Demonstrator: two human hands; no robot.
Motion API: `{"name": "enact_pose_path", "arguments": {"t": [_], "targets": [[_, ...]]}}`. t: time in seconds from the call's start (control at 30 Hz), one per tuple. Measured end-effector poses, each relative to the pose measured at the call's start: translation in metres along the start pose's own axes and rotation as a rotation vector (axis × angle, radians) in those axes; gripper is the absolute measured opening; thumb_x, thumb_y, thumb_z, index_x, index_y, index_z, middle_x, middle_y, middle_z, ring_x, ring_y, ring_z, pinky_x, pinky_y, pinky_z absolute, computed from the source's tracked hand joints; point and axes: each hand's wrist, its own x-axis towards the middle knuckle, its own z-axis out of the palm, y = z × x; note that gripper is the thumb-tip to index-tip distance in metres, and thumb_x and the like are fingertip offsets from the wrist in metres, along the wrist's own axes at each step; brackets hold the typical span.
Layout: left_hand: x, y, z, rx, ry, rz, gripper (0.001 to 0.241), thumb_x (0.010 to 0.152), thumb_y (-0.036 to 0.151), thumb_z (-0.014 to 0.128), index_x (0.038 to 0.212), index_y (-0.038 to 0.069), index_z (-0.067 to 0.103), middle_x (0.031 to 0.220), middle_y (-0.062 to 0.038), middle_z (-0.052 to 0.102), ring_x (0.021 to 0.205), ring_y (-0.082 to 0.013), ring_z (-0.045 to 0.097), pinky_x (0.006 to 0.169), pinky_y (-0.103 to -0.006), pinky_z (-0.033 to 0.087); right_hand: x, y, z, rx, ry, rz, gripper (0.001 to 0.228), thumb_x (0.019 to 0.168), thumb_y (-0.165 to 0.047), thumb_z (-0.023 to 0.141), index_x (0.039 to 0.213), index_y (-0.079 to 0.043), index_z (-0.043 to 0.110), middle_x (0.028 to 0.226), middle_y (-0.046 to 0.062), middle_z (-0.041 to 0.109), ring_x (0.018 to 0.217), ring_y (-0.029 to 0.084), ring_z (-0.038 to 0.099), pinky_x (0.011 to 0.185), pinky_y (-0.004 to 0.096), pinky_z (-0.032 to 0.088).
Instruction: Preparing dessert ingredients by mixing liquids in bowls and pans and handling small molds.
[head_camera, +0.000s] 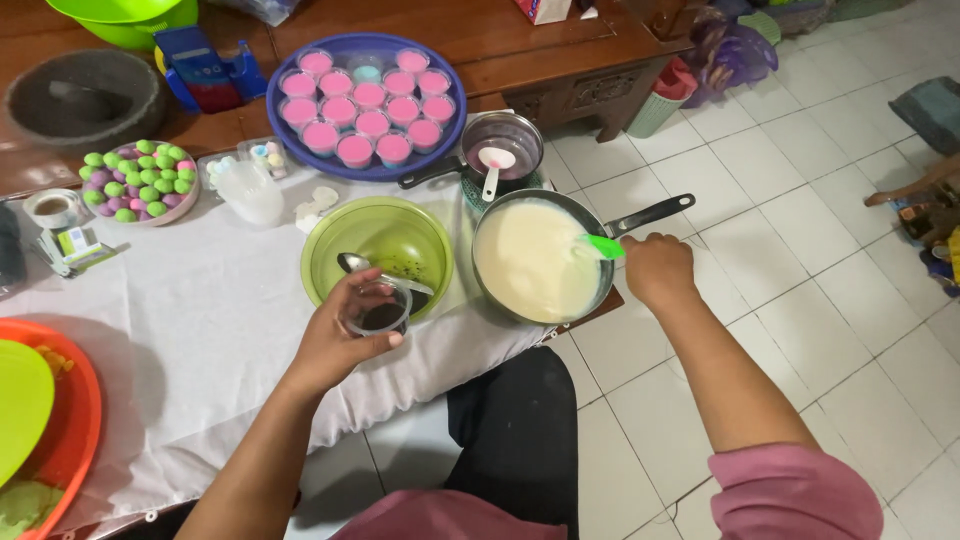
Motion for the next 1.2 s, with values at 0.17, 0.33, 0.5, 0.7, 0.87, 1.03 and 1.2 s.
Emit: {"name": "enact_pose_path", "arguments": {"t": [0.17,0.33,0.5,0.7,0.87,1.03,1.2], "targets": [[-0.006,0.013,0.002,0.113,0.011,-0.03,0.105,0.057,0.0,0.095,0.149,0.002,0.043,0.126,-0.025,0.062,0.121,-0.0342,0.064,0.108,-0.042,0.048,-0.024,-0.026,-0.033,0.267,-0.168,0.006,0.03,0.098,-0.019,0.057,0.119,-0.016,0.077,0.104,0.021,0.076,0.101,0.04,0.073,0.085,0.048,0.055],[-0.011,0.01,-0.002,0.28,0.019,-0.099,0.104,0.056,0.006,0.098,0.146,0.004,0.046,0.132,-0.022,0.065,0.126,-0.0325,0.064,0.105,-0.0425,0.051,-0.036,-0.033,-0.037,0.335,-0.143,0.042,0.029,0.098,-0.018,0.054,0.11,-0.01,0.079,0.098,0.026,0.076,0.095,0.042,0.074,0.082,0.05,0.057],[-0.012,0.01,-0.001,0.306,-0.008,-0.122,0.105,0.053,0.012,0.1,0.144,0.008,0.048,0.133,-0.023,0.062,0.131,-0.034,0.06,0.107,-0.0449,0.048,-0.035,-0.028,-0.015,0.423,-0.202,0.106,0.031,0.1,-0.023,0.054,0.12,-0.014,0.077,0.107,0.024,0.076,0.102,0.041,0.073,0.086,0.05,0.057],[-0.01,-0.003,0.004,0.29,-0.045,-0.145,0.106,0.052,0.012,0.101,0.143,0.008,0.049,0.129,-0.021,0.064,0.129,-0.0319,0.062,0.11,-0.0436,0.045,-0.047,-0.029,-0.025,0.539,-0.208,0.191,0.035,0.102,-0.027,0.053,0.125,-0.013,0.074,0.112,0.026,0.075,0.109,0.046,0.07,0.09,0.052,0.055],[-0.008,-0.007,0.012,0.291,-0.078,-0.146,0.104,0.054,0.014,0.1,0.144,0.008,0.048,0.134,-0.024,0.061,0.13,-0.0347,0.06,0.111,-0.0456,0.043,-0.048,-0.043,0.002,0.594,-0.245,0.188,0.035,0.101,-0.026,0.049,0.12,-0.016,0.077,0.113,0.022,0.077,0.109,0.044,0.071,0.09,0.051,0.056],[-0.006,-0.014,0.016,0.296,-0.101,-0.16,0.105,0.054,0.016,0.101,0.145,0.01,0.048,0.135,-0.022,0.062,0.131,-0.033,0.06,0.112,-0.0456,0.042,-0.058,-0.054,0.017,0.704,-0.282,0.194,0.037,0.101,-0.032,0.049,0.125,-0.018,0.074,0.121,0.019,0.075,0.115,0.043,0.068,0.094,0.051,0.055],[-0.005,-0.011,0.019,0.281,-0.103,-0.149,0.106,0.053,0.016,0.102,0.144,0.006,0.048,0.137,-0.027,0.059,0.13,-0.0387,0.059,0.113,-0.0486,0.04,-0.072,-0.044,0.023,0.973,-0.053,0.267,0.034,0.1,-0.034,0.058,0.123,-0.015,0.075,0.111,0.02,0.075,0.113,0.043,0.067,0.096,0.05,0.051]]}}
